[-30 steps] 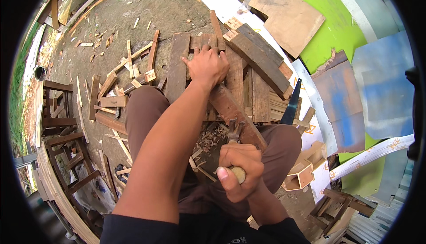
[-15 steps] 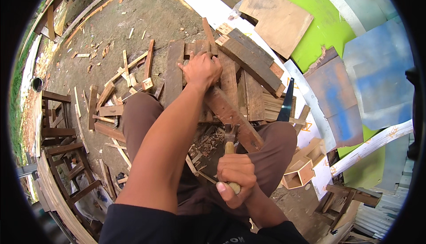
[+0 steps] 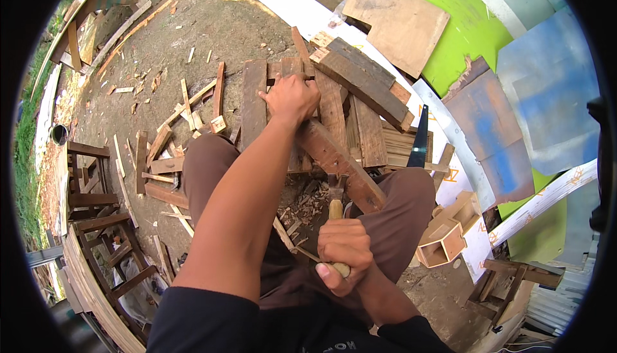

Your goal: The person sits on the ground and uses a hammer to pry apart and break a wooden pallet into smaller pieces. They repeatedly strike and lever the wood until the pallet is reduced to loose planks and fragments.

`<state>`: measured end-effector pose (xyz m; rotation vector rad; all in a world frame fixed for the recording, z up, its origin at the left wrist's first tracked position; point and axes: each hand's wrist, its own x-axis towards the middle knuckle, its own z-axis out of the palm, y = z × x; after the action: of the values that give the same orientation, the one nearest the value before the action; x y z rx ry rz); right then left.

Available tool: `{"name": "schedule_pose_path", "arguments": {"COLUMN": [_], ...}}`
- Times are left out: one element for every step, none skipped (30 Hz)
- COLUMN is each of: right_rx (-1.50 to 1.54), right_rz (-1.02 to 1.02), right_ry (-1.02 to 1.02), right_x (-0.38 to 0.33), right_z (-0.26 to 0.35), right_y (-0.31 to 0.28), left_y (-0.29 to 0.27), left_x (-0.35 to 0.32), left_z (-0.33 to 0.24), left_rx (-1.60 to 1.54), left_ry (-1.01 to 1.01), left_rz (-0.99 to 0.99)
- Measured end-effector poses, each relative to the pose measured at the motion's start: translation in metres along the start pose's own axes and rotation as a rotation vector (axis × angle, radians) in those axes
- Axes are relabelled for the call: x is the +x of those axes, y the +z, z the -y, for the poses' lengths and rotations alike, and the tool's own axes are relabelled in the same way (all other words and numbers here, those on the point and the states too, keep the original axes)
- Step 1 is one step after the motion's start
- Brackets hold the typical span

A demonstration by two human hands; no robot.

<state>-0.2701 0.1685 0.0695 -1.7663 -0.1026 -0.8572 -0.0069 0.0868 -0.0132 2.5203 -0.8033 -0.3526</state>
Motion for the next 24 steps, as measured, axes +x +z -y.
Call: {"name": "schedule_pose_path", "arguments": {"right_rx": [-0.005,-0.01,-0.024,-0.034,-0.042,-0.032,-0.025,-0.02,-0.025,-0.038,-0.057,-0.04,-0.047,-0.023,0.013,-0.061,-0.014,0.03,0.082,0.105,0.118,0.136,0.161,0.175], "right_rz": [0.001,-0.004,0.002,-0.005,-0.011,-0.025,-0.039,-0.053,0.026,0.107,0.191,0.178,0.081,-0.011,-0.15,-0.109,-0.117,-0.124,-0.133,-0.184,-0.193,-0.198,-0.203,-0.23], "right_ry": [-0.008,-0.015,-0.026,-0.038,-0.05,-0.067,-0.078,-0.061,-0.119,-0.152,-0.203,-0.265,-0.157,-0.073,0.0,-0.039,-0.077,-0.095,-0.117,-0.106,-0.113,-0.122,-0.111,-0.121], "right_x": [-0.001,-0.002,-0.002,-0.003,-0.004,-0.006,-0.008,-0.011,-0.017,-0.023,-0.032,-0.04,-0.046,-0.054,-0.06,-0.065,-0.068,-0.071,-0.074,-0.074,-0.076,-0.076,-0.077,-0.078], "right_z": [0.0,-0.001,-0.002,-0.003,-0.003,-0.003,-0.002,-0.002,0.001,0.004,0.005,0.01,0.001,-0.001,-0.004,-0.004,-0.007,-0.006,-0.005,-0.006,-0.004,-0.004,-0.002,-0.001], "right_y": [0.001,0.002,0.004,0.005,0.007,0.008,0.009,0.01,0.011,0.012,0.009,0.015,0.008,0.005,0.002,0.001,-0.002,-0.006,-0.01,-0.012,-0.013,-0.014,-0.014,-0.015], "left_y": [0.0,0.0,0.0,0.0,-0.001,-0.001,-0.001,-0.002,-0.002,-0.002,0.0,0.002,0.005,0.007,0.007,0.01,0.011,0.012,0.013,0.014,0.011,0.005,-0.002,-0.01], "left_x": [0.0,0.0,0.0,0.0,0.001,0.001,0.001,0.002,0.002,0.006,0.006,0.011,0.01,0.01,0.013,0.012,0.015,0.017,0.019,0.023,0.025,0.027,0.025,0.019], "left_z": [0.0,0.0,0.0,0.0,0.0,-0.001,-0.002,-0.003,-0.004,-0.008,-0.01,-0.014,-0.015,-0.013,-0.012,-0.01,-0.008,-0.005,-0.003,-0.002,-0.002,0.0,0.0,0.0], "left_rx": [0.024,0.014,0.015,0.013,0.013,0.011,0.014,0.021,0.037,0.068,0.081,0.109,0.143,0.187,0.225,0.189,0.179,0.124,0.075,0.036,-0.088,-0.195,-0.269,-0.29], "left_ry": [-0.003,-0.004,-0.007,0.004,-0.005,-0.002,-0.005,-0.006,-0.013,-0.026,0.027,0.083,0.129,0.133,0.076,0.059,0.047,0.041,0.039,0.056,0.106,0.168,0.169,0.209], "left_rz": [0.007,0.006,0.025,0.027,0.028,0.019,0.035,0.046,0.089,0.112,0.09,0.046,0.046,0.061,0.115,0.105,0.06,0.064,0.06,0.043,0.013,-0.033,-0.027,-0.149]}}
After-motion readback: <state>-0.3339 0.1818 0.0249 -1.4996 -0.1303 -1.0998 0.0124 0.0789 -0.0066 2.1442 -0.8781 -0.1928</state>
